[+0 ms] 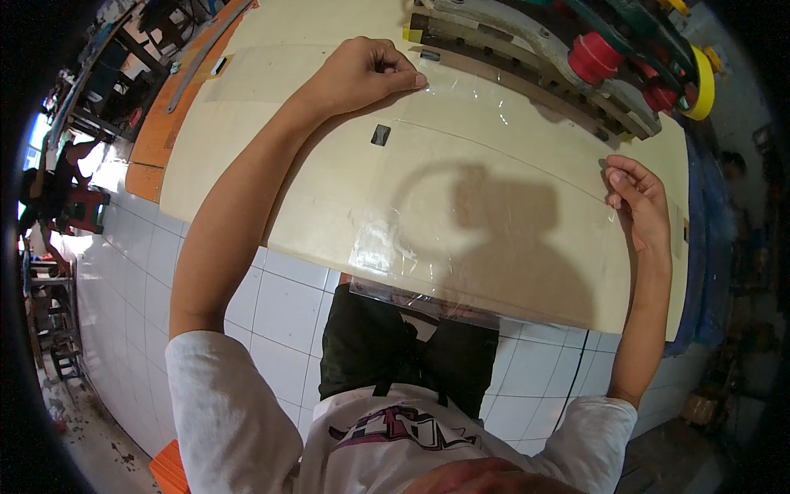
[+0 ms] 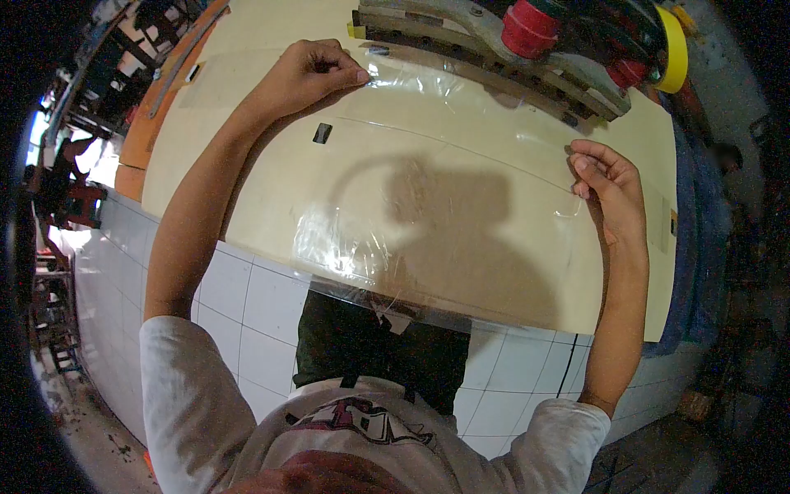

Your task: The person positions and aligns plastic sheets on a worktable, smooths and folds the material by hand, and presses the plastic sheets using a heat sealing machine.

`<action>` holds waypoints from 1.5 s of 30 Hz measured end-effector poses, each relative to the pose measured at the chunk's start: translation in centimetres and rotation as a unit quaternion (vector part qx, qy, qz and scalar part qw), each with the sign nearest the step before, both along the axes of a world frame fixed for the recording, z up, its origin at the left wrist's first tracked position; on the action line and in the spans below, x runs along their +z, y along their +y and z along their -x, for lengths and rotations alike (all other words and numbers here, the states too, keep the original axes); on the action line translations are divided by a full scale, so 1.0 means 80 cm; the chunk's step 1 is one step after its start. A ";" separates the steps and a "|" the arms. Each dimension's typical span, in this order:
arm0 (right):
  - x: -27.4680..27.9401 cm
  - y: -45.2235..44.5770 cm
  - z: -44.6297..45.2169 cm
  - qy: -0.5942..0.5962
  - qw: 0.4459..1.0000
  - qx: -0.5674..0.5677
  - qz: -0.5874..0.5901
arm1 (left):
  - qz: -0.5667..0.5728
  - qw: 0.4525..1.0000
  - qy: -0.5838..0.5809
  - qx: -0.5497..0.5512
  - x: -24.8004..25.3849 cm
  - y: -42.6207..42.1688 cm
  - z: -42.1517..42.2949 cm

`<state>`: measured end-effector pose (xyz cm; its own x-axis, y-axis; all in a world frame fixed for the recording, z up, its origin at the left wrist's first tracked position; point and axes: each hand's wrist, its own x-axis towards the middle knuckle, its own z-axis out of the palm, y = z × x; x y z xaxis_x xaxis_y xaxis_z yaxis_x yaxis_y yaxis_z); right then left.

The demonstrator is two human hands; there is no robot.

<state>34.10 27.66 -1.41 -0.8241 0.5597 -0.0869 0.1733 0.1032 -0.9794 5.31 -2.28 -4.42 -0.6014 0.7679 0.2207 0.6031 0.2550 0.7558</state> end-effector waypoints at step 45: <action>-0.006 -0.012 0.009 -0.025 0.995 -0.063 -0.078 | 0.010 0.988 0.155 -0.007 -0.004 0.001 0.002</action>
